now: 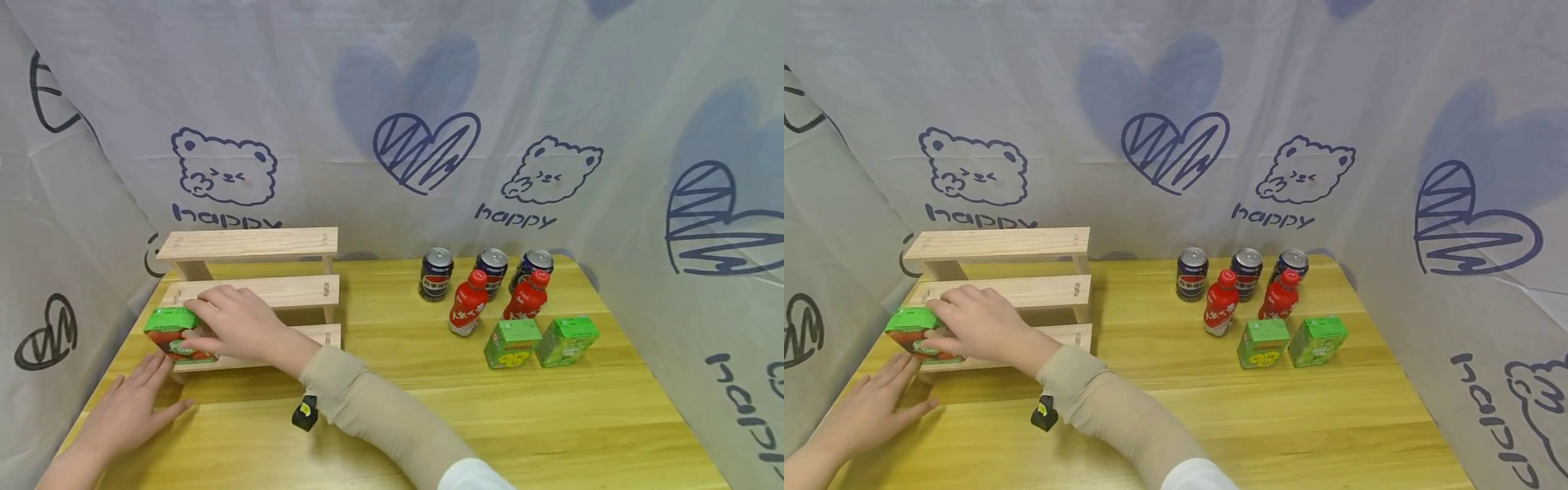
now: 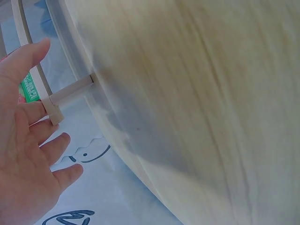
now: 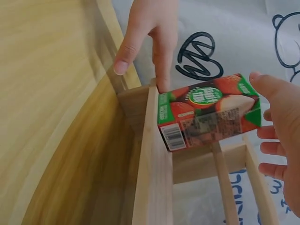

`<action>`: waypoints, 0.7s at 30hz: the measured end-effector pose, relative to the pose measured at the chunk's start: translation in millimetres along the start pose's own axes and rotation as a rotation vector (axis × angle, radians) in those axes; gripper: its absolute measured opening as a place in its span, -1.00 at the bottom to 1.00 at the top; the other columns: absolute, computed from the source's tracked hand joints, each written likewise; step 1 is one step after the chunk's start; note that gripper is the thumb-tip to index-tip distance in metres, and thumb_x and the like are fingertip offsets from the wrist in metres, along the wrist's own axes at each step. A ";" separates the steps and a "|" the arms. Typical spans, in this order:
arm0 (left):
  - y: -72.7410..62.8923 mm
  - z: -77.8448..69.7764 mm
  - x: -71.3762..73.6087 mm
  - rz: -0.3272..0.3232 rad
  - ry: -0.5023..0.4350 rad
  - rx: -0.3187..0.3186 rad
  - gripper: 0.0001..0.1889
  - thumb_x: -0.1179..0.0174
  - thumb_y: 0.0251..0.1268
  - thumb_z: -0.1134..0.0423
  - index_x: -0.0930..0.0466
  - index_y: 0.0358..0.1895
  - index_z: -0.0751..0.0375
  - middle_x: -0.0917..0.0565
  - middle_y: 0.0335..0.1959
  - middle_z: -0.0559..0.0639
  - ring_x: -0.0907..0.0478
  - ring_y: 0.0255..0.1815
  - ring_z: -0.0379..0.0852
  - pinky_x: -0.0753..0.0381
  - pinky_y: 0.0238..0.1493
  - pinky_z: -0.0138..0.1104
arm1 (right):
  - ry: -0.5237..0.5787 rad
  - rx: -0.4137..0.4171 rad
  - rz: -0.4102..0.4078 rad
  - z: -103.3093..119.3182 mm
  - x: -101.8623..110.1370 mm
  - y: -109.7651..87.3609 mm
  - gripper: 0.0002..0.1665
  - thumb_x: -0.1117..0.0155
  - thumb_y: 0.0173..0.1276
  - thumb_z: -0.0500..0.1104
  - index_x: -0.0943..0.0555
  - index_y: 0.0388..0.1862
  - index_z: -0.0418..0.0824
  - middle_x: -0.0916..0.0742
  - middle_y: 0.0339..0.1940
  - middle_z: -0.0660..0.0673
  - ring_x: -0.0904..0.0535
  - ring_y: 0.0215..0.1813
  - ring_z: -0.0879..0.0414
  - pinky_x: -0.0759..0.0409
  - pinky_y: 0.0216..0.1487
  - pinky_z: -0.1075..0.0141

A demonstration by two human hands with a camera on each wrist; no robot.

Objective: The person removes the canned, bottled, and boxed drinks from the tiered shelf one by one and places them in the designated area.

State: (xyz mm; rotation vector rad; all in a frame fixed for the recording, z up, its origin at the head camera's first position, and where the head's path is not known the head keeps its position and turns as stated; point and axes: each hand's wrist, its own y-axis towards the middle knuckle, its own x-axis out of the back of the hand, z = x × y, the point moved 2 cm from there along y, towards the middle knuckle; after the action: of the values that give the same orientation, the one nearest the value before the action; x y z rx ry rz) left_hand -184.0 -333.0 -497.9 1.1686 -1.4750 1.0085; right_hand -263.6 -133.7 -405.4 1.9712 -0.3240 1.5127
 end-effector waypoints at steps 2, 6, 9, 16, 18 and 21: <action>-0.1 0.0 0.9 0.001 0.002 0.002 0.07 -0.05 0.24 -0.40 -0.06 0.47 0.52 -0.09 0.46 0.55 -0.04 0.45 0.53 -0.05 0.25 0.47 | 0.011 -0.017 0.033 2.8 -1.4 4.4 -0.25 0.14 0.42 0.43 -0.34 0.44 0.11 -0.56 0.30 0.17 -0.43 0.34 0.28 -0.48 0.26 0.45; -0.8 0.1 1.9 0.005 0.003 0.006 0.08 -0.05 0.24 -0.41 -0.05 0.47 0.52 -0.09 0.46 0.56 -0.04 0.45 0.52 -0.05 0.25 0.47 | 0.008 -0.035 0.092 8.2 -3.3 11.4 -0.23 0.18 0.42 0.45 -0.31 0.45 0.12 -0.55 0.31 0.18 -0.44 0.33 0.29 -0.47 0.26 0.47; -1.0 0.5 1.6 0.004 -0.001 0.005 0.08 -0.05 0.24 -0.40 -0.04 0.47 0.52 -0.08 0.46 0.55 -0.03 0.45 0.52 -0.04 0.26 0.47 | -0.003 -0.038 0.107 10.8 -4.3 15.8 -0.21 0.19 0.41 0.46 -0.31 0.46 0.11 -0.56 0.30 0.17 -0.46 0.31 0.29 -0.49 0.25 0.48; 0.4 0.0 3.0 -0.005 0.011 -0.001 0.07 -0.05 0.25 -0.39 -0.04 0.47 0.52 -0.07 0.47 0.54 -0.06 0.44 0.52 -0.05 0.26 0.46 | -0.013 -0.066 0.145 12.5 -8.0 26.6 -0.22 0.20 0.41 0.46 -0.30 0.46 0.12 -0.56 0.26 0.18 -0.47 0.25 0.32 -0.50 0.22 0.49; 0.9 -0.2 3.4 -0.007 0.011 -0.002 0.07 -0.06 0.25 -0.39 -0.05 0.47 0.53 -0.08 0.47 0.54 -0.06 0.44 0.51 -0.06 0.26 0.46 | -0.009 -0.077 0.168 12.8 -10.1 28.8 -0.22 0.21 0.41 0.47 -0.29 0.46 0.14 -0.55 0.27 0.18 -0.46 0.25 0.32 -0.49 0.23 0.49; 0.8 -0.1 2.9 -0.003 0.003 -0.002 0.07 -0.07 0.25 -0.38 -0.05 0.46 0.53 -0.07 0.47 0.55 -0.05 0.45 0.52 -0.05 0.26 0.47 | 0.005 -0.088 0.196 13.5 -12.8 32.0 -0.20 0.21 0.40 0.48 -0.28 0.47 0.14 -0.54 0.28 0.18 -0.45 0.27 0.32 -0.48 0.25 0.48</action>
State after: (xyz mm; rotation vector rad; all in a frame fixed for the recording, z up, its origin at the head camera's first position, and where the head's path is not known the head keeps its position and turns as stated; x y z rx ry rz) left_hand -184.9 -333.3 -495.1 1.1671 -1.4711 1.0055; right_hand -274.4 -168.8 -408.9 1.9119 -0.5864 1.5951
